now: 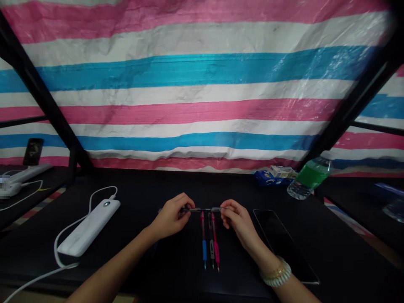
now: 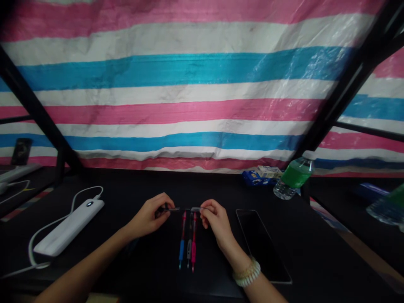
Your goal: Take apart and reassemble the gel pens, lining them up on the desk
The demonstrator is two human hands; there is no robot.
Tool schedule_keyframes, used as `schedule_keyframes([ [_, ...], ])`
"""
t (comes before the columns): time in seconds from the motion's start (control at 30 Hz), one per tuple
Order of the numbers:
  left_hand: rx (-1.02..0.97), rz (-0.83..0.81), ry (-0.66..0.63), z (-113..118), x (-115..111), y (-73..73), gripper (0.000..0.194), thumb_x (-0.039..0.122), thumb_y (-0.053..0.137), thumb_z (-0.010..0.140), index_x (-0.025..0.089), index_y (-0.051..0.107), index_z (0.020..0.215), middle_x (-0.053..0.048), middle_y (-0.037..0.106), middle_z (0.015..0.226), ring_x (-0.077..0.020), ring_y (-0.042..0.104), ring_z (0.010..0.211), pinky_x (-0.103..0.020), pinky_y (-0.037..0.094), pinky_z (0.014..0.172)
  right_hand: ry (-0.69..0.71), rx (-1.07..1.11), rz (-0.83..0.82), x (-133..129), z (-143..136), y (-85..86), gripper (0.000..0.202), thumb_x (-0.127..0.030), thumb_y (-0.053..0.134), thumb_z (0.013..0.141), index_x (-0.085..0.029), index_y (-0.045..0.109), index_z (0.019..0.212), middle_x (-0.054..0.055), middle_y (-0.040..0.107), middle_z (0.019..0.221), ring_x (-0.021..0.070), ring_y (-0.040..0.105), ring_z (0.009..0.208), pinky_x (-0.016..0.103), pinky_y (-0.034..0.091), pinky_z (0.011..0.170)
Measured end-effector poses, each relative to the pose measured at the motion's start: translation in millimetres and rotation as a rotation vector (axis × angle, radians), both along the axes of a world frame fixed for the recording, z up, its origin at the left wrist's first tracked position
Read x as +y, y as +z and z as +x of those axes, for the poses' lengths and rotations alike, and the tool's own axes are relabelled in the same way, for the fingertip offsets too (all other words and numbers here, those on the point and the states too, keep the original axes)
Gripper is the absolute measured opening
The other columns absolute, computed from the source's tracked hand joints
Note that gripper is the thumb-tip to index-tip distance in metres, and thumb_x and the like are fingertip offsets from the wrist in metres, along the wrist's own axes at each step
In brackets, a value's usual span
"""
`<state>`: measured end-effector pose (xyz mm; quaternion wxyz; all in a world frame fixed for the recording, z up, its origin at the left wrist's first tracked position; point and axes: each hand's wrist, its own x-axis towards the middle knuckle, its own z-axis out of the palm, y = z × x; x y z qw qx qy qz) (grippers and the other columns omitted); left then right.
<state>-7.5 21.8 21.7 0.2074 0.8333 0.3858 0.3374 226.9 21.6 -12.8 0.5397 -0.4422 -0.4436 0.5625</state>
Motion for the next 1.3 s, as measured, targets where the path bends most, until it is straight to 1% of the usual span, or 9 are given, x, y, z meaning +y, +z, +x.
schedule_keyframes([
  [0.2,-0.15,-0.149,0.033,-9.7,9.5,-3.4,0.01,0.016,0.061,0.078,0.018,0.061,0.088,0.001,0.06,0.078,-0.0115,0.053,0.064,-0.023,0.039,0.06,-0.064,0.084,-0.069,-1.9,1.5,6.1,0.013,-0.023,0.064,0.063,-0.018,0.055,0.07,-0.005,0.051,0.05,0.0082,0.041,0.044,0.019,0.028,0.038],
  [0.43,-0.357,-0.332,0.063,-22.9,16.4,-8.9,0.018,0.029,0.069,0.078,0.016,0.064,0.09,-0.001,0.062,0.082,-0.0121,0.055,0.069,-0.022,0.039,0.063,-0.068,0.124,-0.104,-1.0,2.0,6.8,0.013,-0.022,0.063,0.061,-0.019,0.053,0.069,-0.005,0.05,0.049,0.0073,0.039,0.043,0.018,0.024,0.038],
  [0.53,-0.406,-0.367,0.063,-22.0,15.8,-10.7,0.02,0.029,0.071,0.077,0.016,0.065,0.09,-0.002,0.062,0.082,-0.0119,0.055,0.069,-0.022,0.039,0.062,0.018,0.133,-0.111,-2.0,-0.6,5.5,0.015,-0.024,0.065,0.063,-0.019,0.053,0.071,-0.005,0.051,0.05,0.0076,0.04,0.044,0.018,0.026,0.039],
  [0.63,-0.425,-0.381,0.064,-18.9,13.6,-13.1,0.02,0.029,0.072,0.076,0.016,0.067,0.09,-0.002,0.063,0.082,-0.0126,0.055,0.07,-0.022,0.039,0.063,0.145,0.095,-0.068,-3.7,-3.2,3.3,0.017,-0.023,0.065,0.067,-0.018,0.058,0.081,-0.004,0.055,0.054,0.0081,0.043,0.044,0.019,0.03,0.04],
  [0.8,-0.438,-0.442,0.031,-12.5,8.6,-19.5,0.02,0.029,0.073,0.076,0.016,0.067,0.09,-0.001,0.062,0.076,-0.011,0.053,0.063,-0.022,0.039,0.058,0.276,-0.121,0.05,-6.0,-4.7,1.2,0.031,-0.033,0.068,0.077,-0.018,0.065,0.104,-0.004,0.053,0.063,0.0076,0.043,0.045,0.02,0.03,0.041],
  [0.97,-0.509,-0.507,0.004,-8.4,7.1,-23.4,0.024,0.031,0.075,0.074,0.015,0.067,0.091,-0.001,0.063,0.075,-0.0116,0.056,0.061,-0.023,0.042,0.058,0.34,-0.253,0.096,-8.7,-6.1,4.3,0.032,-0.043,0.068,0.08,-0.018,0.071,0.1,-0.006,0.043,0.06,0.0062,0.035,0.045,0.02,0.025,0.041],
  [1.07,-0.588,-0.534,0.011,-8.2,7.5,-23.8,0.025,0.031,0.076,0.073,0.015,0.067,0.09,-0.001,0.062,0.073,-0.0113,0.057,0.061,-0.023,0.044,0.06,0.301,-0.175,0.027,-8.6,-6.3,5.4,0.029,-0.042,0.067,0.079,-0.016,0.072,0.09,-0.006,0.042,0.055,0.0058,0.031,0.044,0.021,0.023,0.042],
  [1.13,-0.64,-0.56,0.023,-8.9,7.9,-24.7,0.025,0.03,0.077,0.074,0.015,0.067,0.091,-0.001,0.063,0.072,-0.0108,0.056,0.062,-0.024,0.044,0.062,0.235,-0.079,-0.017,-7.2,-5.2,5.3,0.025,-0.038,0.068,0.076,-0.014,0.072,0.084,-0.008,0.036,0.051,0.0059,0.027,0.045,0.021,0.022,0.043],
  [1.3,-0.812,-0.631,0.035,-10.1,10.0,-26.7,0.025,0.027,0.078,0.073,0.014,0.066,0.09,0.0,0.062,0.072,-0.0099,0.056,0.062,-0.024,0.043,0.063,0.13,0.053,-0.095,-3.4,-1.6,4.3,0.021,-0.032,0.07,0.068,-0.013,0.071,0.078,-0.01,0.029,0.047,0.0062,0.022,0.046,0.021,0.017,0.043],
])
